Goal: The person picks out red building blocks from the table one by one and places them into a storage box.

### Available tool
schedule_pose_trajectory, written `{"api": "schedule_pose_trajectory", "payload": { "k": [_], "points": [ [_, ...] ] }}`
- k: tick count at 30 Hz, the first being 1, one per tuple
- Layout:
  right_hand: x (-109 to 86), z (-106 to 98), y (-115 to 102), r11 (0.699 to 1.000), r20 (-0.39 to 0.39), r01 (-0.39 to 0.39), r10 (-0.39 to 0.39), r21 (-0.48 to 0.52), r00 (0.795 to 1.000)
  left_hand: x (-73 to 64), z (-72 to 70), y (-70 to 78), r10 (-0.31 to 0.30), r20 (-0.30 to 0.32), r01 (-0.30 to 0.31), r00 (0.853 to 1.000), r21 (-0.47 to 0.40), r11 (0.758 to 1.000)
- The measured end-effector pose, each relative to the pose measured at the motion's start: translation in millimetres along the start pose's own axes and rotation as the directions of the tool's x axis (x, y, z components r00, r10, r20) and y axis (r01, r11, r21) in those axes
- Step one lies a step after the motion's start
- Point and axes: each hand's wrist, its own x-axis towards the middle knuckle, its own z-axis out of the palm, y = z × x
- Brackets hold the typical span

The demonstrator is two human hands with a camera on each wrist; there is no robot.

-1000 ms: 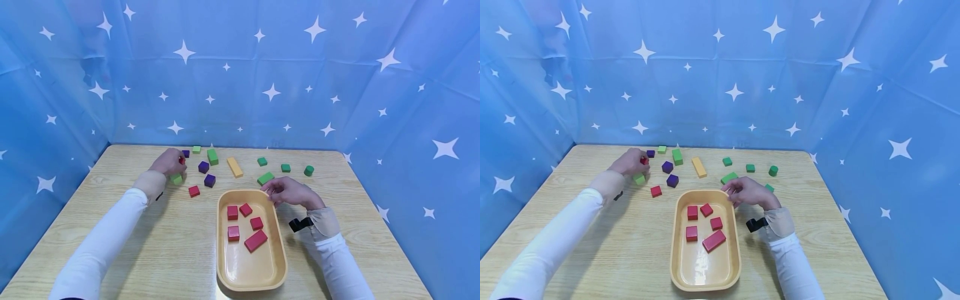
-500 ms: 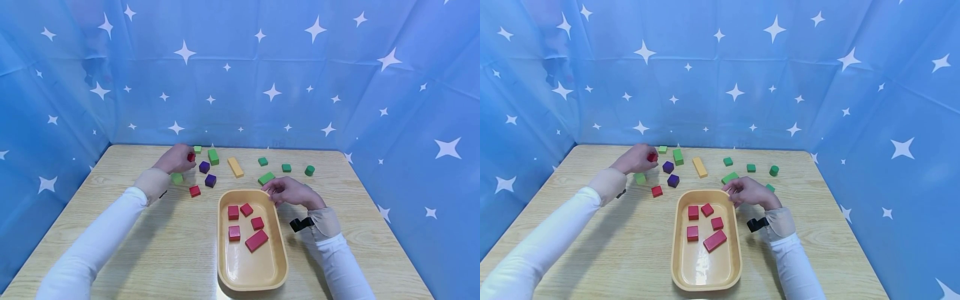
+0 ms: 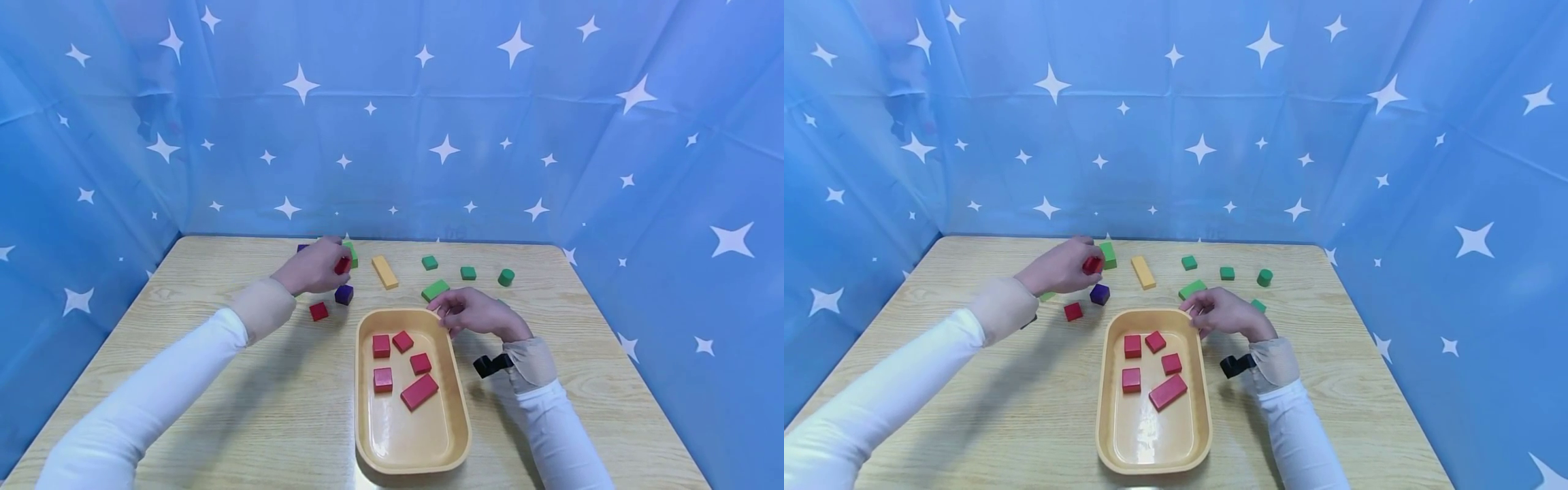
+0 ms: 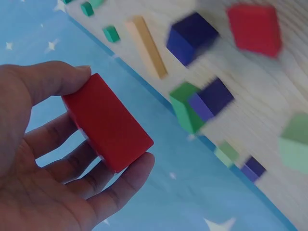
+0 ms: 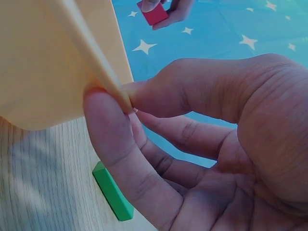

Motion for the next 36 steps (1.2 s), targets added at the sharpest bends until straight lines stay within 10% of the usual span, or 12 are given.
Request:
{"api": "schedule_pose_trajectory", "payload": {
  "k": [19, 36],
  "points": [
    [0.3, 0.7, 2.2, 1.0, 0.002, 0.016, -0.016, -0.011, 1.0, -14.7, 11.4, 78.7, 0.173, 0.054, -0.177, 0.983, 0.088, 0.98],
    [-0.6, 0.8, -0.2, 0.999, 0.0, 0.012, -0.012, -0.032, 1.0, -30.6, 23.1, 113.7, 0.298, 0.147, -0.313, 0.943, 0.088, 0.946]
  ]
}}
